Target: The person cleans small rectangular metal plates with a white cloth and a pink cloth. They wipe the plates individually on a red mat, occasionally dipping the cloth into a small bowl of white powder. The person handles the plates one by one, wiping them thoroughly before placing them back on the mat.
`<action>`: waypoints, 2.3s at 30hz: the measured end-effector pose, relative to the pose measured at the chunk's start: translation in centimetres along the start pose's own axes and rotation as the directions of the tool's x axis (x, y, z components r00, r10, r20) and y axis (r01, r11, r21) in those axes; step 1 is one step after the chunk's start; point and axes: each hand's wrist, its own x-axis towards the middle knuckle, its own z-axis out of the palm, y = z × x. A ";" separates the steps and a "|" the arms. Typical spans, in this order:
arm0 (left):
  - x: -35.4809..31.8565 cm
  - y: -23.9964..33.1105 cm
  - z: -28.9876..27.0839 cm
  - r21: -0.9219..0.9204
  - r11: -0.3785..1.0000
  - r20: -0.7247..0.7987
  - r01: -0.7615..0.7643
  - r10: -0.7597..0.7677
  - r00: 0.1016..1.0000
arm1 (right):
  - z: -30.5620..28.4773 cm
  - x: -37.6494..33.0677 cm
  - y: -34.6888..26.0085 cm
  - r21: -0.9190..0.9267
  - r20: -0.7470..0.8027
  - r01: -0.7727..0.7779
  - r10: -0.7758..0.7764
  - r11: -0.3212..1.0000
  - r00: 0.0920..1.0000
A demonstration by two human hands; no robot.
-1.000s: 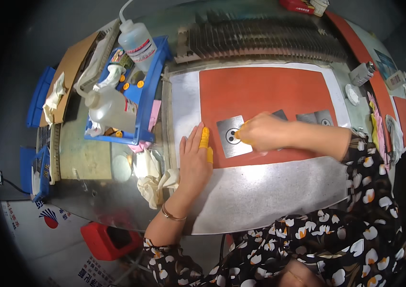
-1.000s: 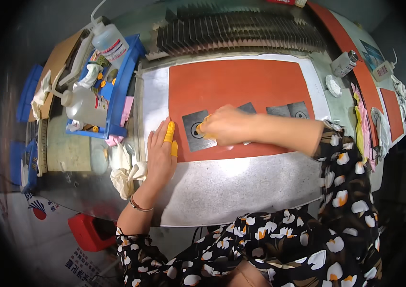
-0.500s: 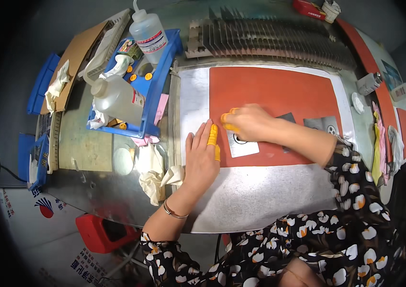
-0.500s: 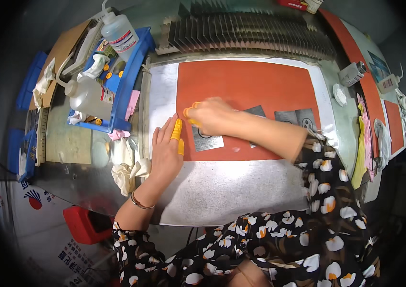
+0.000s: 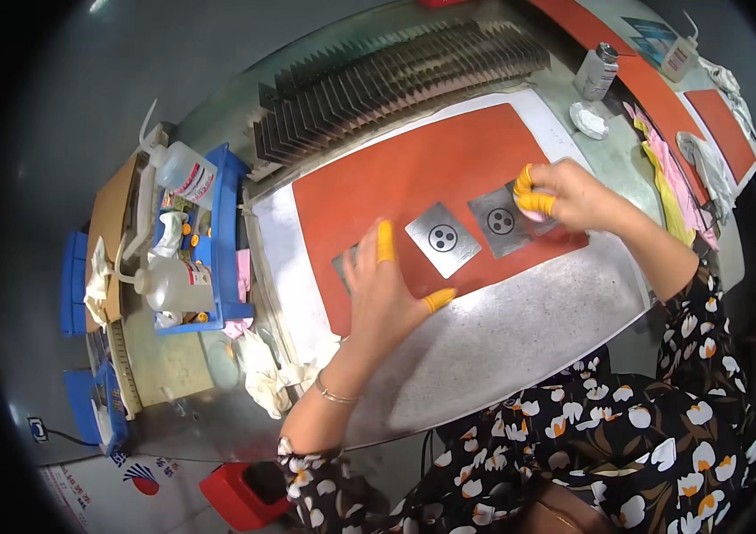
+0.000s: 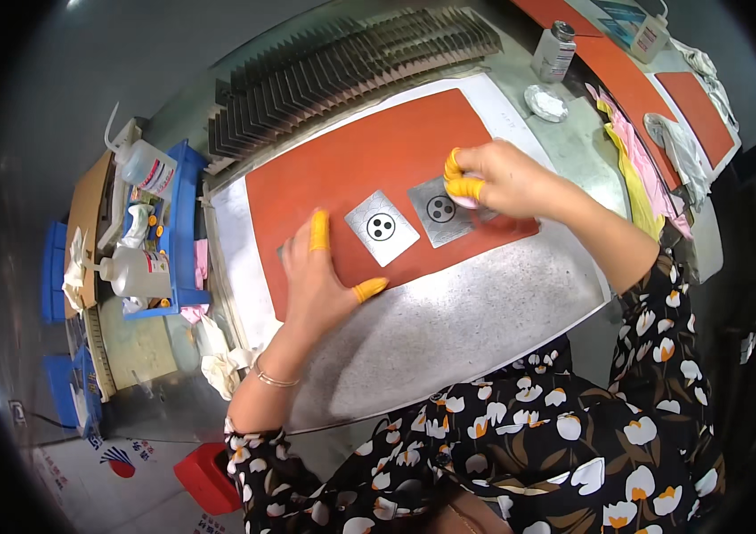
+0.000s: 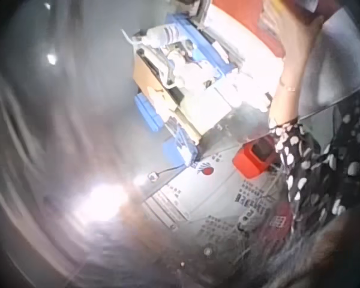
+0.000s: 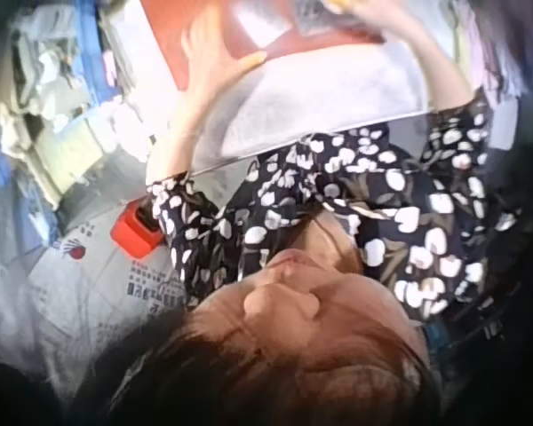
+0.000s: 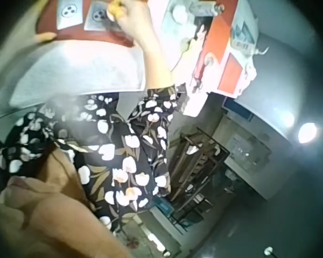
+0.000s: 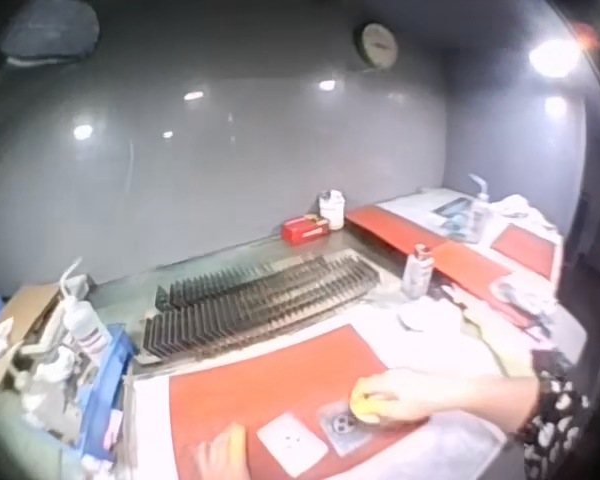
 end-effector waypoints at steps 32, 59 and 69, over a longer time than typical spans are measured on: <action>-6.2 -5.8 -0.9 0.037 0.996 -0.452 0.086 -0.060 0.890 | 12.1 3.6 -3.0 -0.289 0.319 0.484 -0.394 0.826 0.862; -7.4 -6.2 -0.4 -0.117 0.979 -0.402 0.165 -0.199 0.894 | 9.6 8.4 -0.3 -0.412 0.268 0.418 -0.330 0.810 0.905; -5.3 -3.0 -0.3 -0.037 0.996 -0.322 0.079 -0.086 0.943 | 2.9 6.1 1.2 0.868 0.157 -0.153 0.031 0.472 0.987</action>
